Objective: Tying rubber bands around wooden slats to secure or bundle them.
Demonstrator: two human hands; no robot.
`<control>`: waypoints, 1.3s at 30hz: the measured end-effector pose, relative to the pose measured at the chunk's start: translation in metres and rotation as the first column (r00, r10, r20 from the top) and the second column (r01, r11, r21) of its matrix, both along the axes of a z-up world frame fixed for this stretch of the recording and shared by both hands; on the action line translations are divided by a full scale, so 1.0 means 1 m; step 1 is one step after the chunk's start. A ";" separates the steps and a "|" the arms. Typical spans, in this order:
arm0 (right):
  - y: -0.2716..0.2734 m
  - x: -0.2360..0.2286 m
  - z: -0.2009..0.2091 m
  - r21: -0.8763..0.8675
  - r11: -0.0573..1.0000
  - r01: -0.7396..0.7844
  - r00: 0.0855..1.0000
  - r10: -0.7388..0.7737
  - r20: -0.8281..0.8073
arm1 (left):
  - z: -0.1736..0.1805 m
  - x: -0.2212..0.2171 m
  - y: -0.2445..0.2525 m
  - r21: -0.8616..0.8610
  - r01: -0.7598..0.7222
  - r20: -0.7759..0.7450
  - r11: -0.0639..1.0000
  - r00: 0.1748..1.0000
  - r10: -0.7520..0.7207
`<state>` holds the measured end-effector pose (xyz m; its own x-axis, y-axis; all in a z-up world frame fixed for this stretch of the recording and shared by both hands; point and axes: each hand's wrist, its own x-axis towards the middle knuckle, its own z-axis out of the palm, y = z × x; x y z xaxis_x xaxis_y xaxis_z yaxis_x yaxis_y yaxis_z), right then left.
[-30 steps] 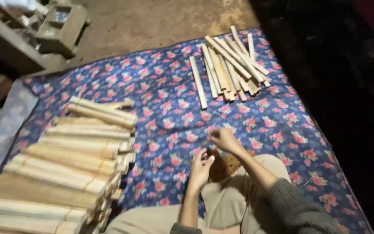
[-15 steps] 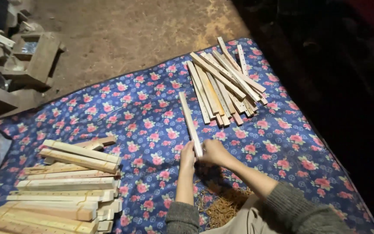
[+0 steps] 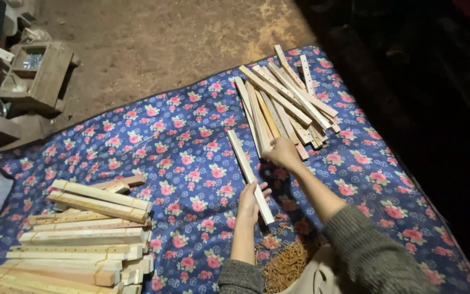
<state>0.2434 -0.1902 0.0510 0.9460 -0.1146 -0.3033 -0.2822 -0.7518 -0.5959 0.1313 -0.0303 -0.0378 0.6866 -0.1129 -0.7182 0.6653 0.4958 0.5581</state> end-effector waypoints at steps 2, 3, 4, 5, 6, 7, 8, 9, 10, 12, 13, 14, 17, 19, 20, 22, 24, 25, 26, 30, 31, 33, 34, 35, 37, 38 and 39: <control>0.014 -0.061 0.060 -0.004 0.998 -0.066 0.997 0.066 -0.048 | 0.001 -0.003 -0.001 -0.037 -0.046 -0.003 0.998 0.999 0.046; 0.020 -0.093 0.093 -0.004 0.992 -0.126 0.988 0.125 -0.092 | 0.003 -0.004 -0.002 -0.071 -0.087 -0.001 0.994 0.996 0.087; 0.020 -0.119 0.079 -0.009 0.991 -0.130 0.987 0.129 -0.094 | 0.030 -0.012 -0.007 -0.076 -0.091 -0.003 0.993 0.996 0.091; 0.018 -0.143 0.068 -0.019 0.988 -0.156 0.983 0.153 -0.105 | 0.058 -0.017 -0.011 -0.081 -0.122 -0.006 0.989 0.993 0.121; 0.017 -0.167 0.057 -0.030 0.983 -0.181 0.977 0.176 -0.118 | 0.087 -0.023 -0.016 -0.086 -0.152 -0.009 0.985 0.988 0.152; 0.021 -0.189 0.063 -0.036 0.982 -0.185 0.978 0.180 -0.108 | 0.083 -0.031 -0.015 -0.092 -0.156 0.000 0.983 0.988 0.157; 0.025 -0.212 0.069 0.038 0.986 -0.165 0.981 0.168 -0.093 | 0.079 -0.041 -0.015 -0.058 -0.089 0.016 0.994 0.996 0.091; 0.030 -0.240 0.075 0.119 0.982 -0.146 0.984 0.157 -0.085 | 0.075 -0.056 -0.013 -0.018 -0.025 0.023 1.000 0.999 0.026; 0.029 -0.252 0.087 0.119 0.981 -0.154 0.983 0.164 -0.082 | 0.081 -0.079 -0.008 -0.017 -0.032 0.026 0.999 0.999 0.033; 0.030 -0.279 0.112 0.233 0.943 -0.238 0.946 0.279 -0.164 | 0.092 -0.126 0.004 0.117 0.023 0.110 0.993 0.993 -0.036; 0.028 -0.283 0.126 0.235 0.941 -0.243 0.944 0.285 -0.164 | 0.115 -0.152 0.014 0.119 0.017 0.109 0.993 0.994 -0.030; 0.027 -0.287 0.139 0.296 0.938 -0.182 0.976 0.210 -0.065 | 0.137 -0.179 0.024 0.188 0.061 0.143 0.980 0.986 -0.089; 0.031 -0.301 0.151 0.590 0.804 -0.077 0.997 0.067 0.040 | 0.173 -0.274 0.068 0.292 0.126 0.153 0.948 0.972 -0.176; 0.043 -0.311 0.158 0.780 0.626 -0.029 0.999 0.004 0.034 | 0.179 -0.332 0.105 0.329 0.150 0.139 0.932 0.969 -0.205; 0.053 -0.316 0.166 0.853 0.522 -0.003 0.999 0.034 -0.018 | 0.178 -0.359 0.125 0.413 0.272 0.064 0.869 0.943 -0.325; 0.075 -0.346 0.176 0.913 0.406 0.050 0.993 0.081 -0.090 | 0.198 -0.409 0.161 0.479 0.393 -0.047 0.785 0.904 -0.424; 0.094 -0.376 0.186 0.906 0.397 0.149 0.972 0.111 -0.209 | 0.238 -0.436 0.185 0.443 0.416 0.044 0.794 0.874 -0.483; 0.101 -0.390 0.182 0.906 0.394 0.155 0.968 0.123 -0.219 | 0.245 -0.447 0.188 0.443 0.412 0.032 0.796 0.880 -0.474; 0.109 -0.404 0.178 0.911 0.377 0.169 0.970 0.102 -0.222 | 0.251 -0.456 0.192 0.723 0.393 0.010 0.569 0.816 -0.578; 0.132 -0.443 0.158 0.911 0.375 0.172 0.980 0.024 -0.195 | 0.286 -0.442 0.154 0.992 0.022 0.062 0.123 0.767 -0.638; 0.134 -0.444 0.162 0.910 0.377 0.174 0.980 0.026 -0.199 | 0.277 -0.435 0.145 0.992 0.025 0.060 0.124 0.769 -0.637; 0.134 -0.444 0.172 0.842 0.512 0.170 0.977 0.022 -0.211 | 0.261 -0.421 0.124 0.989 -0.139 0.135 0.046 0.751 -0.646; 0.134 -0.450 0.170 0.839 0.514 0.177 0.977 0.015 -0.215 | 0.256 -0.427 0.124 0.990 -0.135 0.135 0.051 0.748 -0.650; 0.131 -0.449 0.170 0.867 0.462 0.186 0.974 0.027 -0.224 | 0.250 -0.425 0.120 0.981 -0.192 0.154 0.014 0.736 -0.660; 0.124 -0.445 0.168 0.889 0.414 0.195 0.973 0.031 -0.228 | 0.247 -0.419 0.115 0.967 -0.254 0.179 -0.014 0.718 -0.673; 0.121 -0.444 0.166 0.890 0.417 0.187 0.975 0.035 -0.221 | 0.248 -0.416 0.113 0.970 -0.242 0.194 0.019 0.725 -0.661; 0.122 -0.448 0.162 0.891 0.413 0.188 0.973 0.046 -0.226 | 0.251 -0.418 0.115 0.975 -0.219 0.194 0.043 0.738 -0.646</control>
